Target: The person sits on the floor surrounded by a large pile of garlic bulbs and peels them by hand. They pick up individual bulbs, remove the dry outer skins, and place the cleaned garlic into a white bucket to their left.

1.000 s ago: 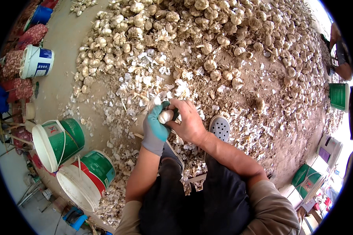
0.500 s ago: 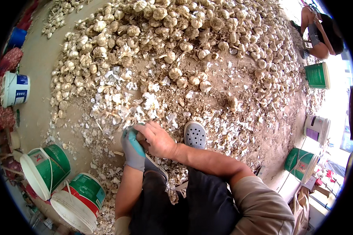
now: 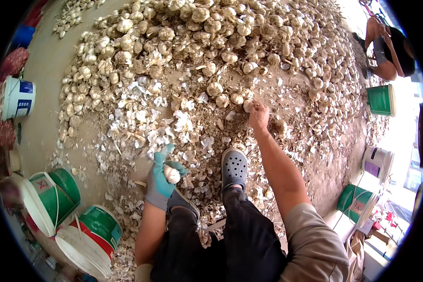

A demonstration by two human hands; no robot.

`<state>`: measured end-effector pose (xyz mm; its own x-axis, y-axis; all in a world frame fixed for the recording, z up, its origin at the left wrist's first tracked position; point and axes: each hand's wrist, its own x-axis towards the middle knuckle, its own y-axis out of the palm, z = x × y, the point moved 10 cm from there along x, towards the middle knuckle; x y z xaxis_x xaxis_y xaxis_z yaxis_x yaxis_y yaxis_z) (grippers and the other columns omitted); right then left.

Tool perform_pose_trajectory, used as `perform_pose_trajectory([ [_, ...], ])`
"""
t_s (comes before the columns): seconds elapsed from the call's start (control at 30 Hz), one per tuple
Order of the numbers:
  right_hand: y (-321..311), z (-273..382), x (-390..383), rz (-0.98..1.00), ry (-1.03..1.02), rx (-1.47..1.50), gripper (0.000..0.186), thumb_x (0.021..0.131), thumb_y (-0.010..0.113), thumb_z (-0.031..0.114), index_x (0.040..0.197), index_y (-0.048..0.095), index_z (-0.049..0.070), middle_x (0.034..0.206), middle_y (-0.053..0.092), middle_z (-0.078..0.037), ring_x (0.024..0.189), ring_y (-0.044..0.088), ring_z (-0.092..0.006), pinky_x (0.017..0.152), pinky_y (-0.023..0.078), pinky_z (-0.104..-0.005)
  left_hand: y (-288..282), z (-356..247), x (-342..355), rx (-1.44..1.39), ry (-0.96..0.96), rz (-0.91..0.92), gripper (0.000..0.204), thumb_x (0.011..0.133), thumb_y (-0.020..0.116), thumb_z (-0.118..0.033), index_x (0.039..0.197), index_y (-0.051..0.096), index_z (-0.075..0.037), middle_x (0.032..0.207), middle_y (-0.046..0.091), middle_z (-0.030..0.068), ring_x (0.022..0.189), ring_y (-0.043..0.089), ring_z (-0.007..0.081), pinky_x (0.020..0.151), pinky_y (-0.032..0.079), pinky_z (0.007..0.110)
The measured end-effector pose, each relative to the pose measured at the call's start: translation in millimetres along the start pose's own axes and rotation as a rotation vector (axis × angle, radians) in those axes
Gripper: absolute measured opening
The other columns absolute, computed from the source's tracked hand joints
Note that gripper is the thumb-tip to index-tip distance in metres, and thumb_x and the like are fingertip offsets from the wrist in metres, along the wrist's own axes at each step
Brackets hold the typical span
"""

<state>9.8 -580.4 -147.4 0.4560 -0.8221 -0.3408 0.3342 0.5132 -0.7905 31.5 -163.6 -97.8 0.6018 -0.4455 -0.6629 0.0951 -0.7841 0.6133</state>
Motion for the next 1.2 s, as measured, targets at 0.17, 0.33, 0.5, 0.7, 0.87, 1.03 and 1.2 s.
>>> perform_pose_trajectory([
  [0.17,66.3,88.1,-87.5,0.426,-0.444,0.07,0.015,0.096,0.06,0.016,0.095,0.071,0.005,0.103,0.067,-0.011,0.087,0.064,-0.0236,0.073,0.058,-0.0259,5.7,-1.1,1.3,0.337,-0.074,0.026,0.104,0.083,0.044,-0.08,0.148,0.032,0.0,0.086,0.068,0.0134,0.064,0.065,0.0198,0.053,0.054,0.029],
  [0.33,52.8,199.7,-271.4,0.727,-1.139,0.458,0.01,0.092,0.066,0.012,0.087,0.064,0.004,0.099,0.067,-0.008,0.086,0.064,-0.023,0.068,0.055,-0.0311,22.2,-21.0,-11.1,0.521,0.05,0.046,0.073,0.095,0.048,-0.063,0.135,0.049,-0.003,0.099,0.064,0.0083,0.072,0.063,0.0142,0.059,0.052,0.027],
  [0.5,67.7,195.5,-250.5,0.772,-0.658,0.557,0.018,0.097,0.061,0.016,0.087,0.062,0.001,0.08,0.064,-0.007,0.067,0.059,-0.017,0.058,0.049,-0.0315,38.8,-43.2,-27.0,0.616,0.284,-0.078,0.043,0.1,0.054,-0.044,0.115,0.058,-0.004,0.1,0.062,0.0013,0.09,0.059,0.0091,0.077,0.051,0.024],
  [0.7,106.5,138.2,-229.7,0.7,0.376,0.977,0.023,0.103,0.051,0.025,0.1,0.053,0.002,0.092,0.058,-0.009,0.077,0.057,-0.0151,0.071,0.052,-0.0303,62.1,-74.9,-32.2,0.47,0.584,0.006,0.059,0.099,0.059,-0.036,0.142,0.044,0.001,0.13,0.056,0.0115,0.11,0.058,0.0161,0.094,0.048,0.028],
  [0.87,113.1,163.5,-306.5,1.233,-0.156,0.545,0.058,0.095,0.065,0.04,0.132,0.052,-0.003,0.103,0.066,-0.015,0.091,0.065,-0.0164,0.074,0.055,-0.0305,23.9,-79.8,-31.6,0.52,0.545,-0.166,0.054,0.1,0.056,-0.03,0.141,0.044,0.002,0.136,0.054,0.0151,0.117,0.058,0.0229,0.1,0.048,0.034],
  [1.03,124.8,165.2,-304.3,1.089,-0.086,0.788,0.052,0.099,0.06,0.026,0.142,0.045,0.0,0.1,0.066,-0.01,0.08,0.062,-0.0121,0.066,0.053,-0.0258,5.4,-71.1,-17.4,0.142,0.51,-0.129,0.047,0.102,0.051,-0.029,0.138,0.048,0.002,0.131,0.058,0.0164,0.113,0.061,0.0245,0.099,0.049,0.036],
  [1.2,137.7,149.5,-317.8,1.128,0.254,1.1,0.057,0.102,0.052,0.013,0.152,0.028,0.002,0.116,0.062,-0.011,0.097,0.062,-0.0165,0.08,0.053,-0.0268,0.4,-70.5,-21.4,0.223,0.562,-0.224,0.043,0.102,0.05,-0.031,0.127,0.057,0.003,0.123,0.063,0.0161,0.108,0.062,0.0254,0.097,0.05,0.037],
])
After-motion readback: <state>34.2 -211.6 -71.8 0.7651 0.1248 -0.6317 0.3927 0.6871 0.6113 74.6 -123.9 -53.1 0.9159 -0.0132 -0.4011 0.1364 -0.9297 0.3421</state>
